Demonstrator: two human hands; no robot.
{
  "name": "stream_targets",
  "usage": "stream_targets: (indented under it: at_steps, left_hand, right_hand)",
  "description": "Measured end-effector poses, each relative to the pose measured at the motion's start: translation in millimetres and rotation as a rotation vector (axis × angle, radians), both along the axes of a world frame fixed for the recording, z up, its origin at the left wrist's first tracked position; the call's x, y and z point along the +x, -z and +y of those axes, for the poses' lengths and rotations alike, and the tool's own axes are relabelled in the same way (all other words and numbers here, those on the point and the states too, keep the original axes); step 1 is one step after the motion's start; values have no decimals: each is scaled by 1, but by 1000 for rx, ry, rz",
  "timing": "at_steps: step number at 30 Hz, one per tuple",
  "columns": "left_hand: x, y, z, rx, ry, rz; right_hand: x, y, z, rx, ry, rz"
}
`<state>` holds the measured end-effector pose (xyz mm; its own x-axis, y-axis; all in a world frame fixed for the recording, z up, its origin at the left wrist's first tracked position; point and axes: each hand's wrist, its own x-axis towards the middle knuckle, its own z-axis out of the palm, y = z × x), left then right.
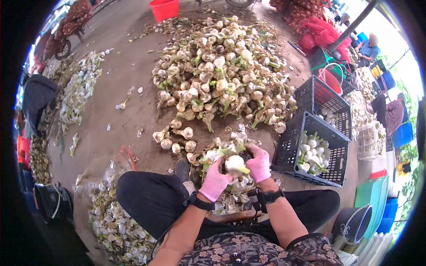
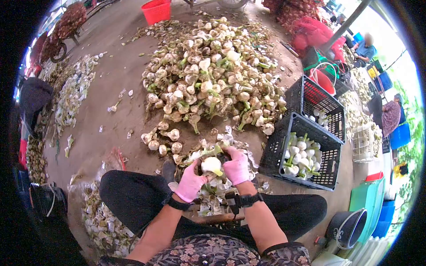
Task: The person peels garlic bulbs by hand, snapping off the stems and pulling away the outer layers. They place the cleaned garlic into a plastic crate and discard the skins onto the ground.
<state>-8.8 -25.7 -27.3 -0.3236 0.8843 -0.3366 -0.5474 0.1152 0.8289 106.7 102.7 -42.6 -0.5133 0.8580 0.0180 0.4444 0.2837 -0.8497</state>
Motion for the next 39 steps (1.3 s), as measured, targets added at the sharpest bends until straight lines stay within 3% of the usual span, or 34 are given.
stream_targets:
  at_steps: [2, 3, 6, 9, 10, 11, 12, 14, 15, 18, 20, 24, 26, 30, 32, 33, 35, 36, 38, 39]
  left_hand:
    - [-2, -3, 0, -21, 91, 198]
    - [2, 12, -2, 61, 52, -33]
    - [11, -34, 0, 136, 116, -155]
    - [3, -11, -4, 49, 66, -192]
    - [0, -7, -1, 16, 35, -239]
    - [1, -8, 2, 28, 46, -17]
    - [1, -4, 3, 24, 51, -20]
    - [2, 8, 4, 60, 43, 108]
    - [2, 0, 6, 59, 47, 105]
    - [-2, -21, 11, 110, 119, 243]
    - [-4, -15, 8, 0, 120, 173]
    - [1, -12, 4, 62, 62, -21]
    - [2, -19, 2, 64, -18, -443]
    - [0, -15, 0, 108, -29, -487]
    - [-1, -1, -1, 70, 54, -230]
    - [-4, 3, -3, 70, 56, -229]
    - [-8, -7, -3, 95, 263, 259]
    - [-7, -12, -4, 96, 268, 259]
    - [-5, -21, -3, 74, 218, -420]
    - [-4, -13, -4, 75, 222, -416]
  right_hand:
    - [-7, -3, -2, 118, 4, -61]
    - [-6, 4, 3, 95, 22, -132]
    - [5, 17, 17, -68, 20, -300]
    - [25, 29, 15, 107, -159, -376]
    - [26, 22, 16, 48, -179, -163]
    - [27, 16, 17, -12, -194, 54]
    - [32, 8, 18, -16, -189, 51]
    - [33, -36, 16, -497, -246, 246]
    - [29, -61, 10, -525, -249, 237]
    - [27, -62, 12, -466, -301, 96]
    - [23, -64, 12, -395, -286, 102]
    - [16, -77, 3, -346, -238, 84]
    - [14, -77, 0, -291, -237, 51]
    - [14, -76, -5, -158, -234, 24]
    - [14, -81, -7, -78, -243, -85]
    - [15, -81, -6, -78, -241, -85]
    - [20, -82, -3, -68, -283, -41]
    - [20, -82, -1, -67, -278, -42]
    - [20, -83, 4, -35, -278, -130]
    - [20, -75, 6, -109, -270, -92]
